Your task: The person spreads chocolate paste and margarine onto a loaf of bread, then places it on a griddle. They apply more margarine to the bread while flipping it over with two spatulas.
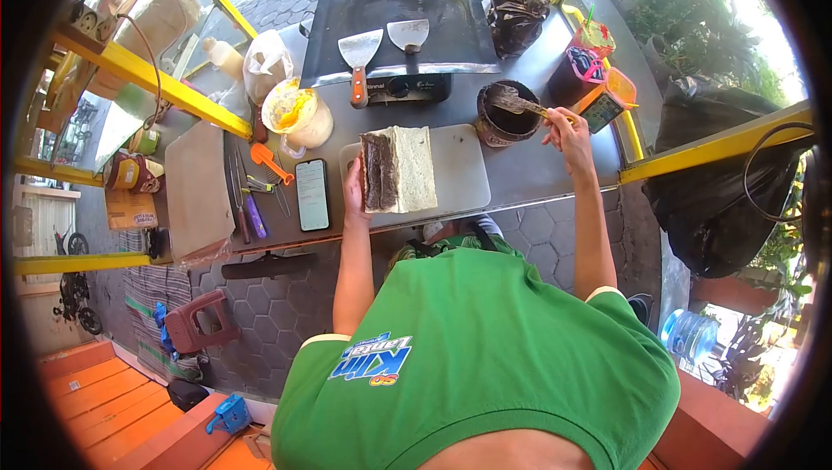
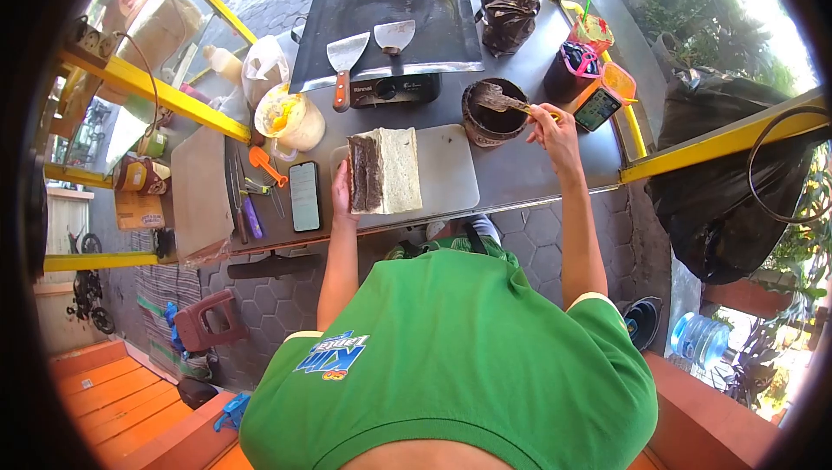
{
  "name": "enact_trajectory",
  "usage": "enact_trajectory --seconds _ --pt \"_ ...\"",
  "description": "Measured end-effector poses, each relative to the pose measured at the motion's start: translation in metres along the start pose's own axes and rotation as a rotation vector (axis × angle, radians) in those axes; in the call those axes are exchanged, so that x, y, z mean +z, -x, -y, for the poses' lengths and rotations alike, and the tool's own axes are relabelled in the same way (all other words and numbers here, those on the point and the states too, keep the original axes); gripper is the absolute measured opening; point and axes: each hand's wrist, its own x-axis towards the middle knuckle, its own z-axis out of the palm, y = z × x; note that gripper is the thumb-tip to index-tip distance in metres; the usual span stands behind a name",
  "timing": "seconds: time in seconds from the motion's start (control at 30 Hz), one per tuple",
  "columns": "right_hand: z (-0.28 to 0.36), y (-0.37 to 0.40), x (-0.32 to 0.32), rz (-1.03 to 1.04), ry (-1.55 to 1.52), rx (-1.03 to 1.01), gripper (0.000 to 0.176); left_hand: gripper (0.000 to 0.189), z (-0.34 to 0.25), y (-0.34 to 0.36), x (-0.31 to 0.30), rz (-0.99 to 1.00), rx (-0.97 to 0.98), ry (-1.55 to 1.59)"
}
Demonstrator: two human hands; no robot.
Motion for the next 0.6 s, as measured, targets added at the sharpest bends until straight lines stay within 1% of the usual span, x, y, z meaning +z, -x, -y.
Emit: enact_trajectory --seconds 0.13,0.2,0.27,0.3,0.37,0.53,0.6 --pt "-0.009 0.002 -0.010 0.044 0.000 -0.017 0.031 0.041 -0.001 0.001 0.007 -0.034 0.027 -0.003" --pt "-0.014 0.003 -0.016 0.077 0.054 -0.035 0.032 0.041 0.000 0.003 0.011 -0.044 0.048 -0.005" --pt "-0.017 0.007 -0.020 0.085 0.079 -0.051 0.032 0.045 -0.001 0.005 0.010 0.012 0.034 0.011" --pt "-0.017 0.009 -0.021 0.092 0.106 -0.071 0.033 0.045 -0.002 0.005 0.011 0.010 0.038 0.011" --pt "-0.017 0.011 -0.024 0.105 0.087 -0.067 0.033 0.046 -0.001 0.004 0.011 0.068 0.047 0.045" --pt "0.000 0.019 -0.004 0.190 0.075 -0.047 0.032 0.046 -0.007 0.002 0.017 0.069 0.038 0.040" --pt "0.008 0.024 0.020 0.255 0.183 -0.016 0.034 0.046 -0.011 0.003 0.030 0.013 0.002 -0.067"
